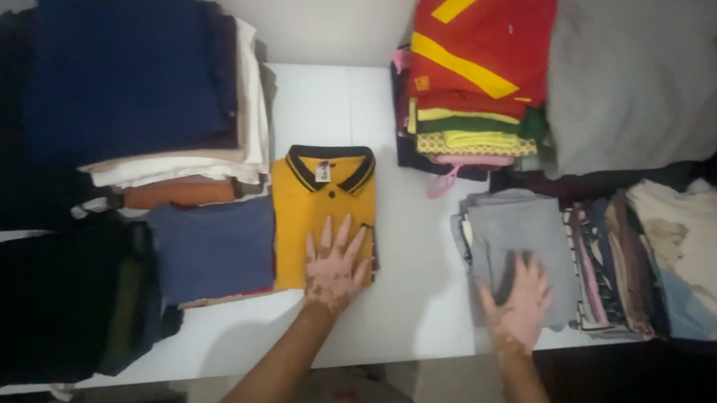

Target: The person is sorting and arranging folded clothes on a table.

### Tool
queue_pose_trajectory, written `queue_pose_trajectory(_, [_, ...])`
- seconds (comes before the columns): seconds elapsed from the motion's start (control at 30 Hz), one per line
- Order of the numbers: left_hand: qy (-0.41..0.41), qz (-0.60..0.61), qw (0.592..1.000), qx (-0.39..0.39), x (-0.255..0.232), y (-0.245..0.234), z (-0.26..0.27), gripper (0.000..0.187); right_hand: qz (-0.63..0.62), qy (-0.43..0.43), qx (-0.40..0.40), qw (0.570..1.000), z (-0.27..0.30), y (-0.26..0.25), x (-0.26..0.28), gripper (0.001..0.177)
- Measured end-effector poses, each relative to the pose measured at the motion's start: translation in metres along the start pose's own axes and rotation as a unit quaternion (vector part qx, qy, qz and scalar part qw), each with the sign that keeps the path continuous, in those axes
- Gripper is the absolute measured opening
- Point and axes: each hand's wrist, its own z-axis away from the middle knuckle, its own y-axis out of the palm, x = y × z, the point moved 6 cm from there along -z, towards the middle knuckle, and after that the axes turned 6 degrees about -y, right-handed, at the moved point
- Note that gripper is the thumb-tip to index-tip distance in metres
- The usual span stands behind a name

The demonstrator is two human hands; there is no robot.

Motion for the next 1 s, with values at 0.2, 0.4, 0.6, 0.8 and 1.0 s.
queue_pose_trajectory(0.2, [-0.049, 0.074, 0.996, 0.024, -0.024, 0.010, -0.001, 0.071, -0.177, 0.055, 0.037, 0.982, 0.014, 0.053, -0.088, 0.043])
queue_pose_trajectory(0.4, [-0.067, 0.313, 0.931, 0.174, -0.103, 0.040, 0.009, 0.047, -0.294, 0.114, 0.037, 0.948, 0.013, 0.052, -0.087, 0.043])
queue_pose_trajectory(0.6, [-0.099, 0.444, 0.853, 0.256, -0.143, 0.061, 0.003, 0.047, -0.175, -0.059, 0.011, 0.983, 0.021, 0.068, -0.090, 0.072])
queue_pose_trajectory(0.8, [-0.097, 0.458, 0.838, 0.282, -0.159, 0.105, 0.000, 0.046, -0.387, 0.294, 0.165, 0.858, -0.003, 0.052, -0.169, 0.049])
queue_pose_trajectory(1.0, [-0.269, 0.697, 0.485, 0.455, -0.202, 0.114, 0.012, 0.049, -0.358, 0.230, 0.234, 0.874, -0.021, 0.027, -0.118, 0.057])
